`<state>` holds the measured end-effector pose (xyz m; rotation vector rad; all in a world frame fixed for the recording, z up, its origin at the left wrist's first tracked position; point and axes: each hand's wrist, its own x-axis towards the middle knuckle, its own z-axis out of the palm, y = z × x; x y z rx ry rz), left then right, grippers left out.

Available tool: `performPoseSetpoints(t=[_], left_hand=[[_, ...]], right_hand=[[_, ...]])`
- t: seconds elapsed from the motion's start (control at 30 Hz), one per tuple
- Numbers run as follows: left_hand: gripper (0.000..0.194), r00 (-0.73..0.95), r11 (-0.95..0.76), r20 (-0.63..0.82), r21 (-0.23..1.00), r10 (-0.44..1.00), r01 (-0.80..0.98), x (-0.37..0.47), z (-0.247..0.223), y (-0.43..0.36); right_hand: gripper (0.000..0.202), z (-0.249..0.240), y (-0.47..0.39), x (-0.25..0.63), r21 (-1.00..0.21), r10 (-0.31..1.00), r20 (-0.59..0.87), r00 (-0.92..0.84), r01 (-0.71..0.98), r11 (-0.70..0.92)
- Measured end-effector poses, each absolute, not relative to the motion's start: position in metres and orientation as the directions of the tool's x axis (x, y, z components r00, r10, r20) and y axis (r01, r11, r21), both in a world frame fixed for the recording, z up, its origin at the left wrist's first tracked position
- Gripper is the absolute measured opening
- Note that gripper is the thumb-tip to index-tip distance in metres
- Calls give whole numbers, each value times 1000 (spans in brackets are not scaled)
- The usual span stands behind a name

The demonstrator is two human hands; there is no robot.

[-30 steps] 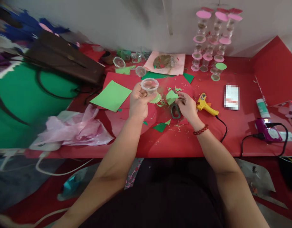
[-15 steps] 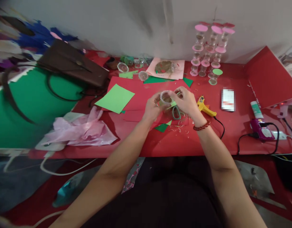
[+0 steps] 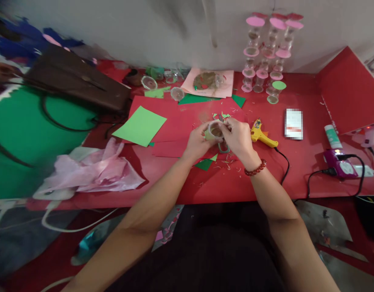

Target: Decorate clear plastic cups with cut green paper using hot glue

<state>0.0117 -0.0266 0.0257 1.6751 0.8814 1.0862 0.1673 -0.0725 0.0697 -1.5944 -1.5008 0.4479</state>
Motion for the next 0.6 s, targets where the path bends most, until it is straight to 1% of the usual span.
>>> performPoseSetpoints(t=[0.1,0.17,0.27,0.37,0.53,0.6], left_hand=[[48,364,-334,279,938,888,97,11,23,-27],[48,372,-338,281,936,885,97,11,22,-28],[48,377,-332,278,940,883,84,11,22,-28],[47,377,-325,275,943,885,73,11,27,-30],[46,335,-359,308,928,890,101,9,35,-33],[46,303,-377,325,917,896,130,8,36,-34]], right_hand=[[34,70,-74,169,-688,930,327,170,717,110],[30,69,-73,170,-634,929,333,160,767,95],[23,69,-72,171,-604,940,307,149,794,72],[22,71,-72,172,-632,945,297,136,770,87],[35,76,-74,172,-780,950,272,150,612,127],[34,76,-76,170,-782,951,269,151,610,125]])
